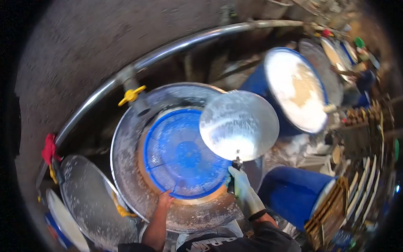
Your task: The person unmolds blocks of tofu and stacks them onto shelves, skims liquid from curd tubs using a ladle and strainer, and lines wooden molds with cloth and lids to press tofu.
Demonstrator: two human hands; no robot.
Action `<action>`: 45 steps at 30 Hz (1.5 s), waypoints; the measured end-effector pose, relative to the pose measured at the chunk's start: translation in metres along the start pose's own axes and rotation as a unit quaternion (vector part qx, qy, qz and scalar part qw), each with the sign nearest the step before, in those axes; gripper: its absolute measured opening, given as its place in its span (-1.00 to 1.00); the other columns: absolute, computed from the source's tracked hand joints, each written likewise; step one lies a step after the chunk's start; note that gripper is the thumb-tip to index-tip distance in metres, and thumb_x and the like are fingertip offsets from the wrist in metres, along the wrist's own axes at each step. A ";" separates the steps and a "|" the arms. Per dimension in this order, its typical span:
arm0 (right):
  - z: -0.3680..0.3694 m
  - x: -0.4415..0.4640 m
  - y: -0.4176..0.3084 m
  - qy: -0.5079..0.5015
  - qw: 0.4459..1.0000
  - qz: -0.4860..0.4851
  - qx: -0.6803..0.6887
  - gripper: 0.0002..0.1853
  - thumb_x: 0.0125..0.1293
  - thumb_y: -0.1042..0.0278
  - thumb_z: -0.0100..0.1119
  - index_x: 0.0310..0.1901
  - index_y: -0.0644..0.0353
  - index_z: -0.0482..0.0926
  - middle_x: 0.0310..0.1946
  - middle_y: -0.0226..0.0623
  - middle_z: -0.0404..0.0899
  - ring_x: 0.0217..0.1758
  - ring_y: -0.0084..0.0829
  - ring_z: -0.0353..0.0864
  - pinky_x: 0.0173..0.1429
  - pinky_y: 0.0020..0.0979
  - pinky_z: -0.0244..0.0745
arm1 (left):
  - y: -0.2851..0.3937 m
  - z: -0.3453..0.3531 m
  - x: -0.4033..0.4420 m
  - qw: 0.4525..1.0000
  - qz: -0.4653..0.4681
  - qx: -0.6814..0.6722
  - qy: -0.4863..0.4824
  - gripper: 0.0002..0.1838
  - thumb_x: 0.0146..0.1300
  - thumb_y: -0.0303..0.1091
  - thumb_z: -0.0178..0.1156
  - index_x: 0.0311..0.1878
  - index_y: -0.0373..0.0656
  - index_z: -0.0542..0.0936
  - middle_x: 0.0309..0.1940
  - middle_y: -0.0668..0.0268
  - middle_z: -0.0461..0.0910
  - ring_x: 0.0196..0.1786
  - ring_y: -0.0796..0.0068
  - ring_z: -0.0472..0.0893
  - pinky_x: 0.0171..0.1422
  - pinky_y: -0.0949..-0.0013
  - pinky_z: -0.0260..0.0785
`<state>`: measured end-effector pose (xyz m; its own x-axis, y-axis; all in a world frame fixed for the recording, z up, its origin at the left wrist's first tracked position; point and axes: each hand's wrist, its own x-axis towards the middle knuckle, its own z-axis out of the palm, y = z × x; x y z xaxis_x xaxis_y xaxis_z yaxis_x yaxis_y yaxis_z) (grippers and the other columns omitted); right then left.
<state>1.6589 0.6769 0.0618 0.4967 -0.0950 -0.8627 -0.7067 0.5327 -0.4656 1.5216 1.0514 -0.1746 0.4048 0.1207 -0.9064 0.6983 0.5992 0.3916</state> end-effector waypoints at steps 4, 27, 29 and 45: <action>0.005 -0.031 -0.082 0.200 0.941 -0.262 0.080 -0.89 0.43 0.31 0.23 -0.12 0.08 0.53 -0.49 -0.43 0.49 -0.60 -0.51 0.45 -0.51 -0.40 0.37 | 0.014 0.011 -0.027 0.999 0.042 0.002 -0.011 -0.50 0.26 -0.58 0.16 0.29 -0.27 0.40 0.14 0.00 0.60 0.05 -0.06 0.71 0.10 -0.19 0.67; -0.084 0.075 -0.327 0.421 0.515 -0.581 -0.469 -0.85 0.40 0.41 0.11 -0.31 0.25 0.60 -0.41 -0.14 0.60 -0.43 -0.31 0.56 -0.40 -0.26 0.50 | 0.065 0.044 -0.103 0.993 0.086 0.070 0.051 -0.59 0.17 -0.51 0.20 0.12 -0.28 0.49 -0.10 0.04 0.65 -0.20 0.04 0.74 -0.24 -0.06 0.75; -0.086 0.095 -0.344 0.318 0.724 -0.605 -0.092 -0.82 0.41 0.37 0.10 -0.34 0.24 0.58 -0.47 -0.21 0.58 -0.49 -0.34 0.52 -0.40 -0.28 0.49 | 0.065 0.045 -0.117 0.992 0.095 0.061 0.050 -0.60 0.17 -0.50 0.21 0.11 -0.29 0.49 -0.10 0.04 0.65 -0.21 0.04 0.74 -0.24 -0.05 0.76; -0.133 -0.106 -0.217 0.191 0.629 -0.739 0.148 -0.45 0.33 0.49 0.28 0.35 0.25 0.42 -0.28 -0.28 0.68 -0.41 -0.46 0.63 -0.27 -0.45 0.58 | 0.042 0.000 -0.212 0.982 0.184 -0.010 0.034 -0.64 0.19 -0.53 0.18 0.09 -0.28 0.53 -0.07 0.07 0.67 -0.15 0.06 0.75 -0.18 -0.10 0.74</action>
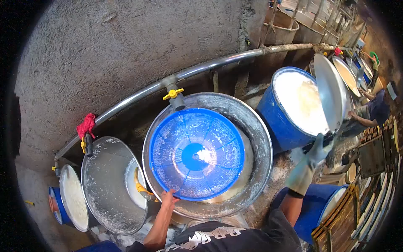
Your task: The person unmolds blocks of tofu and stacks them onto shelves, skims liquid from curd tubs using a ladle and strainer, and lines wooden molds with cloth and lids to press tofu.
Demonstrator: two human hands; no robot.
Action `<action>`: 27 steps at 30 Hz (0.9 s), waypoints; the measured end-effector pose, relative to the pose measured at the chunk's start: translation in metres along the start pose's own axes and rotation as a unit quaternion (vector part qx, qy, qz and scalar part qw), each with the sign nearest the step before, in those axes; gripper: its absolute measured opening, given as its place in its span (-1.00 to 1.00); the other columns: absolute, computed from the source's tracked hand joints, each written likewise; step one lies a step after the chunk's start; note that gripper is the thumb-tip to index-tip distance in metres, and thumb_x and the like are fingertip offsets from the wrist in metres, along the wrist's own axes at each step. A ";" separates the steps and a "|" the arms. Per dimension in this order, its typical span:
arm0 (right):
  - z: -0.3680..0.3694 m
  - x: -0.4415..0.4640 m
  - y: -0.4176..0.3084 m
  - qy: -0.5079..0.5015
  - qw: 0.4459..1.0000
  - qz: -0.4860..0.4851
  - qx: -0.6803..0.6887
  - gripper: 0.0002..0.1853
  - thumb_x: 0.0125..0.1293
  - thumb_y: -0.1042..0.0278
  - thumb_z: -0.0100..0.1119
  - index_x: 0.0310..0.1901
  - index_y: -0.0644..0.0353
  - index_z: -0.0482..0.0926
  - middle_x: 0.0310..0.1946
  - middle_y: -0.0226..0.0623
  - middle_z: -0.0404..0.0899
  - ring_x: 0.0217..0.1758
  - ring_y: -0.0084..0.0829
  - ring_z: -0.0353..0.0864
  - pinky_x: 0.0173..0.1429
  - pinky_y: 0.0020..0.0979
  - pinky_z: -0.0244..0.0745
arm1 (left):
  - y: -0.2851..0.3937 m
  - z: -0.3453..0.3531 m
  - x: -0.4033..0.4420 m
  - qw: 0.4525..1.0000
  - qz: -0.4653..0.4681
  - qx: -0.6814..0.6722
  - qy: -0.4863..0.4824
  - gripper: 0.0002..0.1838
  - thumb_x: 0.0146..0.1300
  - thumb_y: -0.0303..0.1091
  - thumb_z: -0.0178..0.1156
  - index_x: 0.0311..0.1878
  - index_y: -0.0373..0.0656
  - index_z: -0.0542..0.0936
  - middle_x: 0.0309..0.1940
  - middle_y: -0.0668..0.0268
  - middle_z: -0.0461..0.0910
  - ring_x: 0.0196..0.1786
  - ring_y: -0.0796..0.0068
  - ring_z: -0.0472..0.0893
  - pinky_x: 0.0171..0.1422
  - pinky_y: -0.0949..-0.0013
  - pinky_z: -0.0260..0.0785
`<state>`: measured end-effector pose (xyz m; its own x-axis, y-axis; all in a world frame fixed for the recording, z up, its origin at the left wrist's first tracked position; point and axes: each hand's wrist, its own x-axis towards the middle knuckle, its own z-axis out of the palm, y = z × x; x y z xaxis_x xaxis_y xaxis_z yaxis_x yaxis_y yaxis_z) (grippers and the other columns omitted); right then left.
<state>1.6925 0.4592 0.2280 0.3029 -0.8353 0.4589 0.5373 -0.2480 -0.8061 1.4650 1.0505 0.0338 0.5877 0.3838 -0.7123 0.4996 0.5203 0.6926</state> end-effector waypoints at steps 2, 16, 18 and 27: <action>-0.020 -0.042 -0.025 -0.027 0.971 0.230 -0.061 -0.60 0.36 0.47 0.30 0.20 0.13 0.48 -0.48 -0.28 0.62 -0.62 -0.46 0.54 -0.56 -0.39 0.48 | 0.004 -0.010 -0.025 0.999 0.044 0.011 0.027 -0.70 0.23 -0.52 0.16 0.05 -0.22 0.52 -0.16 0.15 0.67 -0.25 0.17 0.75 -0.37 0.10 0.72; -0.038 -0.324 0.053 -0.109 0.731 0.659 -0.136 -0.77 0.41 0.36 0.15 -0.41 0.04 0.35 -0.66 -0.46 0.32 -0.75 -0.51 0.29 -0.69 -0.37 0.17 | 0.070 -0.143 -0.199 0.947 0.193 -0.069 0.246 -0.53 0.26 -0.40 0.21 0.25 -0.13 0.44 -0.03 0.14 0.61 -0.12 0.26 0.71 -0.19 0.16 0.68; -0.013 -0.348 0.075 -0.095 0.723 0.675 -0.113 -0.80 0.41 0.33 0.13 -0.36 0.04 0.34 -0.67 -0.45 0.31 -0.75 -0.50 0.27 -0.70 -0.31 0.14 | 0.076 -0.153 -0.217 0.934 0.204 -0.076 0.284 -0.52 0.25 -0.41 0.20 0.26 -0.14 0.43 -0.01 0.13 0.60 -0.11 0.25 0.70 -0.18 0.15 0.68; 0.111 -0.479 0.192 -0.017 0.692 0.708 -0.135 -0.80 0.42 0.21 0.13 -0.22 0.01 0.31 -0.65 -0.39 0.33 -0.73 -0.42 0.29 -0.69 -0.25 0.17 | 0.060 -0.163 -0.263 0.878 0.168 -0.096 0.438 -0.61 0.35 -0.30 0.20 0.20 -0.21 0.50 0.05 0.07 0.58 0.07 0.19 0.60 -0.02 0.16 0.55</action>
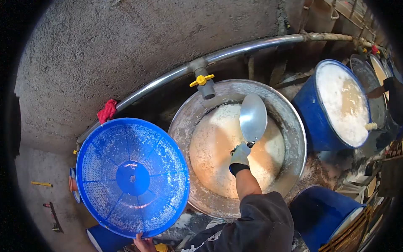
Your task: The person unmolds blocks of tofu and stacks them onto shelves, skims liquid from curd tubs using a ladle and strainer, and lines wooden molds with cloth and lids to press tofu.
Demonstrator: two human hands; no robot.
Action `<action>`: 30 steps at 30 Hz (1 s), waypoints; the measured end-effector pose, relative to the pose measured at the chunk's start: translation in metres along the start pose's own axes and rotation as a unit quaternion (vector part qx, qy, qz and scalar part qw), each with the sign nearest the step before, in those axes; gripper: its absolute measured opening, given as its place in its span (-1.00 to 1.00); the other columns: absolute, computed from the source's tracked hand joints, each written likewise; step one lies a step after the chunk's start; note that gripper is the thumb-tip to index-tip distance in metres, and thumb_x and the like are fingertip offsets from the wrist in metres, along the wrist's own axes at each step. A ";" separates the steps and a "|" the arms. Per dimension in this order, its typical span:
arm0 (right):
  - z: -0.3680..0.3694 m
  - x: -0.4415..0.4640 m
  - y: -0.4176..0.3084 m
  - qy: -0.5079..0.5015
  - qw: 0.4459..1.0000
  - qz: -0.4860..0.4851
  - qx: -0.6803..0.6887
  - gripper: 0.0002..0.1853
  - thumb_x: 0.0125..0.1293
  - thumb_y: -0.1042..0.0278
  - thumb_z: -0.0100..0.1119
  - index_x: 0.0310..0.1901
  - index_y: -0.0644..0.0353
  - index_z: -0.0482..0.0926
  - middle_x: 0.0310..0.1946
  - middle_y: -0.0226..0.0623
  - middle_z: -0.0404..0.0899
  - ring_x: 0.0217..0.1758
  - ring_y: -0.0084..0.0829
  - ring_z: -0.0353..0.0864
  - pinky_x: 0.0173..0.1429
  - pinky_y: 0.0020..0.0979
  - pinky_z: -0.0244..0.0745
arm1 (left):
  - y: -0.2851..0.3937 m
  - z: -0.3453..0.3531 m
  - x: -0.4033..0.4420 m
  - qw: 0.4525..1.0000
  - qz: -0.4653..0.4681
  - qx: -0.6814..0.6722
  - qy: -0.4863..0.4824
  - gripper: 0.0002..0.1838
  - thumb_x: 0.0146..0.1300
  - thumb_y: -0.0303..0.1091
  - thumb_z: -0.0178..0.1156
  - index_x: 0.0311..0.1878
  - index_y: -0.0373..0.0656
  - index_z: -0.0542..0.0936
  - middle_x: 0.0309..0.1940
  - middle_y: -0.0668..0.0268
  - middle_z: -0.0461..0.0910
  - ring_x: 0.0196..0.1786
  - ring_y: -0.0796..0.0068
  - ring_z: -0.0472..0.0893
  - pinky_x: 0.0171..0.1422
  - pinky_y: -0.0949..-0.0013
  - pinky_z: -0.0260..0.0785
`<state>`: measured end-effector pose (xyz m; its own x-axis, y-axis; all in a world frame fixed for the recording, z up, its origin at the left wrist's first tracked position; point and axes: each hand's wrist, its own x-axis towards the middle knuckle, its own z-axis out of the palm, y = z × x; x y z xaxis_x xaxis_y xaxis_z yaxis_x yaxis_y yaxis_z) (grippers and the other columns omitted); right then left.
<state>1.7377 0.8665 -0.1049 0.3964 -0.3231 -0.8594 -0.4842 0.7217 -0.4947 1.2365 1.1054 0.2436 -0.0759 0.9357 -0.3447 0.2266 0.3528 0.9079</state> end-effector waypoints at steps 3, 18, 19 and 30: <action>0.019 -0.005 0.031 -0.035 0.999 0.024 -0.034 -0.77 0.45 0.13 0.13 -0.20 0.02 0.31 -0.64 -0.36 0.34 -0.73 -0.39 0.31 -0.68 -0.21 0.22 | 0.000 0.006 -0.010 1.000 -0.011 0.016 0.010 -0.62 0.36 -0.29 0.19 0.19 -0.23 0.51 0.05 0.07 0.59 0.05 0.19 0.60 -0.04 0.19 0.55; -0.073 -0.031 0.153 -0.139 0.940 0.179 -0.254 -0.83 0.45 0.30 0.04 -0.27 0.20 0.41 -0.62 -0.24 0.37 -0.72 -0.25 0.41 -0.68 -0.10 0.33 | 0.006 0.041 -0.044 0.998 -0.011 0.044 -0.052 -0.61 0.34 -0.24 0.17 0.15 -0.25 0.52 -0.01 0.09 0.59 0.00 0.14 0.61 -0.02 0.11 0.58; -0.083 -0.036 0.152 -0.129 0.941 0.185 -0.253 -0.84 0.45 0.32 0.03 -0.27 0.20 0.41 -0.61 -0.24 0.39 -0.73 -0.27 0.40 -0.69 -0.11 0.32 | 0.000 0.036 -0.040 0.995 0.001 -0.048 -0.093 -0.58 0.24 -0.34 0.19 0.15 -0.22 0.44 0.10 0.13 0.50 0.14 0.18 0.57 0.05 0.03 0.61; -0.210 -0.053 0.058 -0.189 0.856 0.100 -0.471 -0.75 0.39 0.27 0.20 -0.36 0.28 0.57 -0.59 -0.23 0.53 -0.61 -0.27 0.54 -0.53 -0.14 0.42 | -0.006 0.045 -0.037 0.985 -0.032 -0.152 -0.074 -0.65 0.15 -0.48 0.13 0.04 -0.28 0.46 -0.14 0.17 0.58 -0.48 0.43 0.48 -0.23 0.21 0.63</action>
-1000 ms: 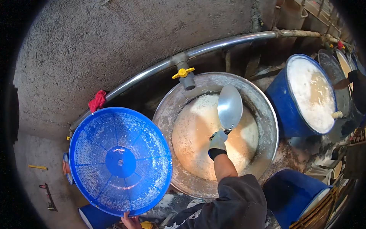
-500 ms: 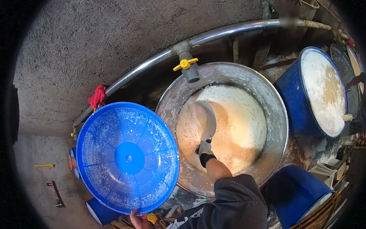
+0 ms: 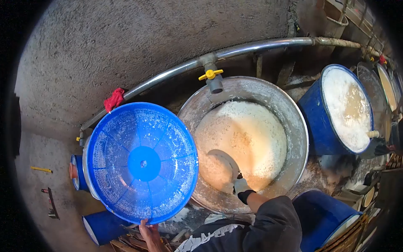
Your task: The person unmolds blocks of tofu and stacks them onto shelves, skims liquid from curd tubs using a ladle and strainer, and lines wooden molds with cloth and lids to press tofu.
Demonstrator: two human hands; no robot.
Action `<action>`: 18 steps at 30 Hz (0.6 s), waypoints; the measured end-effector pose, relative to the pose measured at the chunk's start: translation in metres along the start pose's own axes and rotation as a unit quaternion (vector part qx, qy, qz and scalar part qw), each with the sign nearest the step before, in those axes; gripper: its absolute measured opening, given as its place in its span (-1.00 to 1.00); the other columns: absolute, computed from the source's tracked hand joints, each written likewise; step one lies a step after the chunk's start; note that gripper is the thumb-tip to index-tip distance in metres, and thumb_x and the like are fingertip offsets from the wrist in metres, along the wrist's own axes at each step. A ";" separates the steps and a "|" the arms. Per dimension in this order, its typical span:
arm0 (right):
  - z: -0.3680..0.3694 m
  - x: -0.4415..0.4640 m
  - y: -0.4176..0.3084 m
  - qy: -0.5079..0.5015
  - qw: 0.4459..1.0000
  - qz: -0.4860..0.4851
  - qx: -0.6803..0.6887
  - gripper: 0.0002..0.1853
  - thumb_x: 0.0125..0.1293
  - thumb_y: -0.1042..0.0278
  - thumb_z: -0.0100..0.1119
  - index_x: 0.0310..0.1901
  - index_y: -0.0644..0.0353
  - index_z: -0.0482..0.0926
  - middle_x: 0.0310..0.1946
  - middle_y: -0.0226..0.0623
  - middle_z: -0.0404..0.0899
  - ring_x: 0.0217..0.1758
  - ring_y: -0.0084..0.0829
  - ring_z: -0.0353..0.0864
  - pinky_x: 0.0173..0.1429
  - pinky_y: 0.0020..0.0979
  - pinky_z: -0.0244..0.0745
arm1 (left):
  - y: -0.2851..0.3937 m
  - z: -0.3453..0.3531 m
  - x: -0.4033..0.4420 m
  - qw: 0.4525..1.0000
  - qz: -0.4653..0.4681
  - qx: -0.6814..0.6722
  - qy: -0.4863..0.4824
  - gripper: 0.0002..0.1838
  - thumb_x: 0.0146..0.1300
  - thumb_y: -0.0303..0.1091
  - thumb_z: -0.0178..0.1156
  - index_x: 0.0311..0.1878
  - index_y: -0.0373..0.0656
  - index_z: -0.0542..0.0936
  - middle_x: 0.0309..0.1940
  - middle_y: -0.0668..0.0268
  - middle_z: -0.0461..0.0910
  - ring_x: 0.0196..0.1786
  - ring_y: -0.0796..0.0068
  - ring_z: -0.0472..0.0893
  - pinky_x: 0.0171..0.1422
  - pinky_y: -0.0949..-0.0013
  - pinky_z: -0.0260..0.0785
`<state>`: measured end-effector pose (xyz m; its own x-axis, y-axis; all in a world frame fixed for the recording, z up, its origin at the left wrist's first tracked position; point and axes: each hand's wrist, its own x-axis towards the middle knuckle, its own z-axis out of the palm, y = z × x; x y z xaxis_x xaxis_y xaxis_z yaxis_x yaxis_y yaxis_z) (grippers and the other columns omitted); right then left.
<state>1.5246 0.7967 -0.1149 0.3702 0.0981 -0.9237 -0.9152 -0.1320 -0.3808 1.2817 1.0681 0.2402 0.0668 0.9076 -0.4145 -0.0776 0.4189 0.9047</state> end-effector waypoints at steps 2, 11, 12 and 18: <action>-0.029 -0.005 0.002 0.008 0.996 -0.049 -0.079 -0.72 0.35 0.21 0.26 -0.34 0.30 0.58 -0.58 -0.24 0.56 -0.59 -0.29 0.57 -0.52 -0.12 0.41 | -0.005 -0.016 0.012 0.999 -0.009 -0.011 -0.036 -0.59 0.12 -0.48 0.14 0.08 -0.30 0.46 -0.11 0.17 0.59 -0.37 0.35 0.58 -0.17 0.15 0.67; -0.108 -0.048 -0.117 0.044 0.864 -0.187 -0.466 -0.52 0.23 0.10 0.38 0.03 0.32 0.58 -0.15 0.09 0.71 -0.07 -0.06 0.74 -0.01 -0.14 0.59 | -0.006 -0.006 0.007 1.000 0.000 0.019 -0.006 -0.38 0.09 -0.46 0.17 0.30 -0.20 0.39 0.05 0.14 0.58 -0.12 0.22 0.68 -0.29 0.21 0.67; -0.111 -0.038 -0.131 0.060 0.839 -0.196 -0.504 -0.49 0.22 0.07 0.38 0.06 0.30 0.57 -0.11 0.10 0.71 -0.05 -0.03 0.74 0.02 -0.13 0.59 | -0.006 -0.004 0.005 1.000 -0.007 0.023 -0.004 -0.38 0.09 -0.46 0.17 0.30 -0.20 0.39 0.05 0.14 0.58 -0.12 0.22 0.68 -0.29 0.21 0.67; -0.105 -0.027 -0.190 0.072 0.839 -0.220 -0.492 -0.42 0.20 -0.04 0.37 0.08 0.26 0.56 -0.06 0.06 0.72 0.02 0.02 0.73 0.07 -0.07 0.60 | -0.009 -0.008 0.012 0.999 -0.003 0.033 -0.009 -0.54 0.26 -0.39 0.15 0.23 -0.25 0.43 0.13 0.09 0.55 0.01 0.10 0.67 -0.07 0.04 0.70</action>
<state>1.7050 0.7160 -0.0223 0.7186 0.2402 -0.6526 -0.1366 -0.8714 -0.4711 1.2747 1.0749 0.2259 0.0848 0.9039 -0.4193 -0.0106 0.4216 0.9067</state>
